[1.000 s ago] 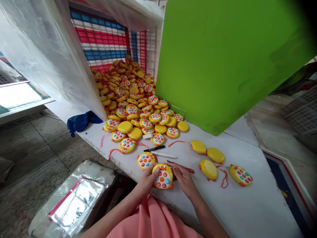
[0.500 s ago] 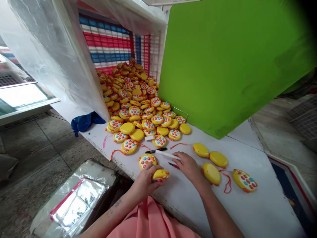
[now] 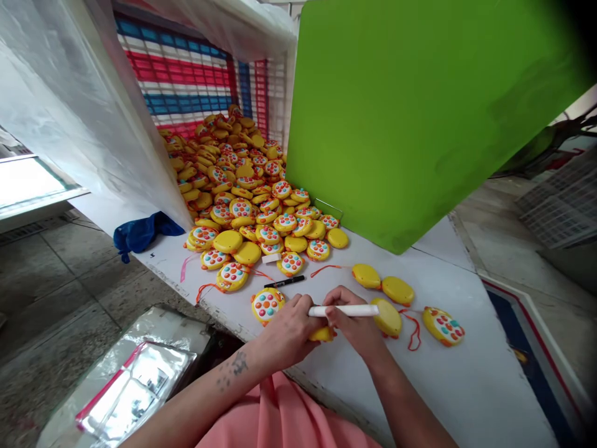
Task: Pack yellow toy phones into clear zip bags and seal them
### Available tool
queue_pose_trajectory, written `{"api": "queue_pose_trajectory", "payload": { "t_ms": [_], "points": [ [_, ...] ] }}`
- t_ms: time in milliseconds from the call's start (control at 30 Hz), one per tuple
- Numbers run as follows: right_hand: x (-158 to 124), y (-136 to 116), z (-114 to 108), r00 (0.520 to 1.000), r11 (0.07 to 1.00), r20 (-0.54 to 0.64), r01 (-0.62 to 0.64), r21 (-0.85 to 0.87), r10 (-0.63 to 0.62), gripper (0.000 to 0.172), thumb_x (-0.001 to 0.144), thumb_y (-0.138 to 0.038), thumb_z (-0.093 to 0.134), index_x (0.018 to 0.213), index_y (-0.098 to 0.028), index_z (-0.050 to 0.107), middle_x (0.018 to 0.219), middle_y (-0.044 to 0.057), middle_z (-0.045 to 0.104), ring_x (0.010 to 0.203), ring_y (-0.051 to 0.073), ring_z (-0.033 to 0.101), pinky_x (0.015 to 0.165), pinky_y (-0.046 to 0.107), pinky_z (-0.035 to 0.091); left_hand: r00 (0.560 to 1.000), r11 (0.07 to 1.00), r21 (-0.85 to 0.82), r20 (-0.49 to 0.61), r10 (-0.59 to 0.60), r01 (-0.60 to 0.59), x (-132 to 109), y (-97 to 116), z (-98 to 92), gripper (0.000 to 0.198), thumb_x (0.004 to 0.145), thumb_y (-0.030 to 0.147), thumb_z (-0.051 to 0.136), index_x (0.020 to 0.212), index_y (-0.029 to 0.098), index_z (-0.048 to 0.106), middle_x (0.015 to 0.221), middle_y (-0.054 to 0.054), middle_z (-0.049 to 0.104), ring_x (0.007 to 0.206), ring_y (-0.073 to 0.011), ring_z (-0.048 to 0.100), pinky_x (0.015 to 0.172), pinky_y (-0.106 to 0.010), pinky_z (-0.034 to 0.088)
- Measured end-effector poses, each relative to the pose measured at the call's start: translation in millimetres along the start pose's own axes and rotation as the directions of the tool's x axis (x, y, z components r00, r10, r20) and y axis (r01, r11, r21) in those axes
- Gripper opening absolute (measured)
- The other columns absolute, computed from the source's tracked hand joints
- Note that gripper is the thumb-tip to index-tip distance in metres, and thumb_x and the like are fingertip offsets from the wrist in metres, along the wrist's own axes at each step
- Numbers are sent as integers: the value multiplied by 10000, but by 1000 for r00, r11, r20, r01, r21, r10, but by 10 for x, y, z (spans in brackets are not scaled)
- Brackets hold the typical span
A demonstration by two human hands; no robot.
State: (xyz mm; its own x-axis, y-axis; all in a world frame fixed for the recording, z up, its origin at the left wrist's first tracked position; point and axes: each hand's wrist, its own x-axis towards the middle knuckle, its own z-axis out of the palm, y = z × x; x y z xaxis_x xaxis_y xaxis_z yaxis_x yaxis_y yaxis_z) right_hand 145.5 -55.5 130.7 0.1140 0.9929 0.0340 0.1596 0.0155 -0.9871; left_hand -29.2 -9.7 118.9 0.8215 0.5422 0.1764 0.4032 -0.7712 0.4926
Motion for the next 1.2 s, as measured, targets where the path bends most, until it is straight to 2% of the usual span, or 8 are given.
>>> {"api": "queue_pose_trajectory", "payload": {
  "t_ms": [133, 233, 367, 567, 667, 767, 933, 1200],
  "points": [
    [128, -9, 53, 998, 999, 67, -24, 35, 22, 366, 832, -473, 585, 631, -200, 447, 485, -72, 356, 466, 83, 327, 440, 216, 251, 991, 883, -461, 134, -22, 83, 28, 93, -88, 390, 614, 329, 804, 989, 272, 714, 1028, -47, 564, 920, -212, 553, 802, -297, 485],
    [215, 36, -3, 973, 991, 230, -51, 123, 21, 346, 814, -439, 604, 609, -193, 474, 483, -72, 348, 448, 76, 275, 436, 227, 202, 932, 556, -781, 362, 29, 286, 49, 145, -173, 474, 562, 401, 826, 988, 221, 721, 937, -39, 660, 821, -201, 614, 723, -274, 517],
    [346, 129, -126, 940, 938, 335, -58, 341, -64, 352, 725, -430, 681, 552, -196, 483, 465, -63, 362, 441, 82, 274, 447, 234, 209, 830, 157, -835, 546, 113, 528, 53, 151, -175, 496, 490, 306, 869, 942, 164, 724, 851, -44, 711, 695, -180, 645, 662, -273, 536],
    [565, -1, -720, 948, 675, -261, 313, 668, -182, 351, 738, -484, 675, 570, -226, 505, 410, -93, 249, 397, 82, 235, 472, 243, 305, 902, -308, -876, 419, -100, 372, -110, 21, 127, 426, 531, 256, 860, 897, 107, 699, 820, -90, 718, 678, -176, 673, 680, -267, 553],
    [499, -8, -719, 934, 733, -321, 327, 596, -156, 354, 699, -594, 693, 754, -252, 616, 509, -62, 441, 498, 106, 413, 565, 272, 403, 865, -328, -932, 287, -412, 153, -115, 12, 210, 352, 659, 258, 797, 957, 130, 661, 907, -97, 709, 750, -195, 682, 728, -319, 559],
    [300, 95, -341, 926, 813, -347, 316, 488, -152, 347, 650, -448, 794, 882, -253, 624, 666, -35, 572, 638, 127, 515, 690, 304, 440, 791, -278, -957, 233, -566, 82, -53, 50, 218, 379, 699, 287, 771, 1018, 147, 622, 955, -104, 695, 760, -216, 680, 689, -349, 567],
    [-22, 260, 255, 933, 847, -342, 267, 460, -108, 94, 837, -324, 603, 829, -231, 587, 637, -32, 536, 643, 132, 511, 705, 311, 448, 785, -210, -978, 142, -603, 15, -10, 95, 226, 507, 695, 284, 774, 1140, 156, 569, 997, -109, 679, 809, -230, 671, 721, -363, 559],
    [-90, 247, 413, 894, 899, -431, 286, 332, -126, 95, 803, -313, 618, 804, -231, 570, 756, -1, 576, 971, 222, 585, 987, 474, 406, 786, -127, -992, 69, -614, -12, -34, 128, 232, 572, 687, 265, 780, 1201, 191, 539, 1027, -77, 671, 886, -206, 645, 823, -344, 525]
  ]
}}
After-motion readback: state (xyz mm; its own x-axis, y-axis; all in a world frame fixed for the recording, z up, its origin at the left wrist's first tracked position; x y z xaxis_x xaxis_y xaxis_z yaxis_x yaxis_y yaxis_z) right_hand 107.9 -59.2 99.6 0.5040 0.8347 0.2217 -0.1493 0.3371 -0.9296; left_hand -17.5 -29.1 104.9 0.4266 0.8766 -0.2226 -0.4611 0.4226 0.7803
